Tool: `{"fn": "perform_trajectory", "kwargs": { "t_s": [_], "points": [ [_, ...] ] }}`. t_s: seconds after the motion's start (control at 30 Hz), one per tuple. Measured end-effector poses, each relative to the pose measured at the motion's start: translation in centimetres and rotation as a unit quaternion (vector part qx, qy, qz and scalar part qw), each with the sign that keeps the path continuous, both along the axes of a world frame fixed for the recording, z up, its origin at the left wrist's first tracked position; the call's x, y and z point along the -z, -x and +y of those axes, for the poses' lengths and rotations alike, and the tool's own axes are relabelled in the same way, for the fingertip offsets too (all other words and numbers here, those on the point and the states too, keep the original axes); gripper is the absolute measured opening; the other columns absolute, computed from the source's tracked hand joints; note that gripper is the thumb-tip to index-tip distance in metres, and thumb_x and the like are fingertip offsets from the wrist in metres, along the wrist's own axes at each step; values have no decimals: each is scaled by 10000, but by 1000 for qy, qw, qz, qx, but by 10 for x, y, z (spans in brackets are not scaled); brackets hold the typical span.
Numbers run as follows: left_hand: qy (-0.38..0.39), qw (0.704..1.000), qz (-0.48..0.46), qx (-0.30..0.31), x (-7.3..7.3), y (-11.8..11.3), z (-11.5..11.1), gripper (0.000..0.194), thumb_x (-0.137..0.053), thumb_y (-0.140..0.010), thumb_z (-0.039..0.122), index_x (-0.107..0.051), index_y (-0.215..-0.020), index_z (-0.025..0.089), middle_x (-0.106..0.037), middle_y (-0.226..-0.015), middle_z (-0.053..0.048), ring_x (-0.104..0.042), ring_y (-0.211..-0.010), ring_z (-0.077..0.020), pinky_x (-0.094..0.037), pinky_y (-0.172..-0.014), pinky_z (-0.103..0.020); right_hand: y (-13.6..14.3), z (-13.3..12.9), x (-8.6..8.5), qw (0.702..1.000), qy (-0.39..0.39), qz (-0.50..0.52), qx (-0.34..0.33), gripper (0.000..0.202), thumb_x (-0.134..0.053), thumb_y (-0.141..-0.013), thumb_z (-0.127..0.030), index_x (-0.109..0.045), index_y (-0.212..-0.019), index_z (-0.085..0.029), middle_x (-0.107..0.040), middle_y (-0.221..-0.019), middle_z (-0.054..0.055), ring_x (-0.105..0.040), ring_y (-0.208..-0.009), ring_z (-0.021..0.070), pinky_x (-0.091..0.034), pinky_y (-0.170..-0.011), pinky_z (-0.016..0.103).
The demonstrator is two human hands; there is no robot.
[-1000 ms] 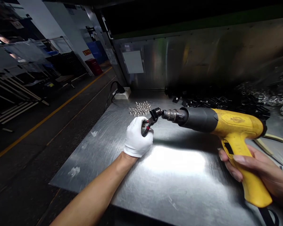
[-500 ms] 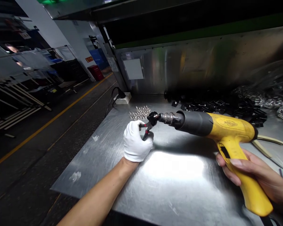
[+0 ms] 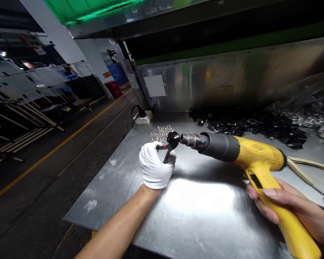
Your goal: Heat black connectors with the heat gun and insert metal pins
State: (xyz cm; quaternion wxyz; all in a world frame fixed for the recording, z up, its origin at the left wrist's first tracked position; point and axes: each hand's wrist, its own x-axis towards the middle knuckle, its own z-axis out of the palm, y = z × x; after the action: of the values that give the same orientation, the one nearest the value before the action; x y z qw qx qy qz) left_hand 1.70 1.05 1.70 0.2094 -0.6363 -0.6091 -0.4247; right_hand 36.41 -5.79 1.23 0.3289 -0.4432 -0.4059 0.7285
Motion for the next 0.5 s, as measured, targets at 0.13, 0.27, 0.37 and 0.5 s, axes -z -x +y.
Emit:
{"fn": "perform_trajectory", "kwargs": {
  "t_s": [0.13,0.27,0.37,0.5],
  "points": [
    [-11,1000,-2,-1,1,1,0,404,-697,-805,417,-528,-1083,177,-590,-1002,-105,-583,-962,-294,-452,-883,-432,1,-2,0,1000,19,5,4,380,-589,-854,-568,-716,-956,-225,-585,-626,43,-427,-569,166,-382,-584,295],
    [-17,1000,1,-1,0,0,0,408,-695,-811,434,-527,-1077,175,-589,-993,-110,-575,-952,-294,-449,-872,-436,2,-3,1,999,28,29,14,354,-649,-823,-541,-718,-991,-237,-680,-862,58,-455,-555,143,-405,-578,292],
    [-17,1000,3,-6,-2,-1,0,404,-698,-812,422,-517,-1084,183,-589,-995,-117,-568,-954,-303,-445,-870,-446,3,-3,3,998,32,47,23,351,-664,-820,-522,-714,-1039,-252,-689,-967,51,-471,-555,133,-412,-572,285],
    [-10,1000,6,-9,-3,-2,-1,395,-694,-823,404,-502,-1107,209,-583,-1003,-123,-556,-958,-312,-439,-872,-461,3,-4,3,998,34,47,21,333,-666,-822,-516,-725,-1009,-246,-685,-949,43,-473,-557,126,-422,-584,276]
  ]
}}
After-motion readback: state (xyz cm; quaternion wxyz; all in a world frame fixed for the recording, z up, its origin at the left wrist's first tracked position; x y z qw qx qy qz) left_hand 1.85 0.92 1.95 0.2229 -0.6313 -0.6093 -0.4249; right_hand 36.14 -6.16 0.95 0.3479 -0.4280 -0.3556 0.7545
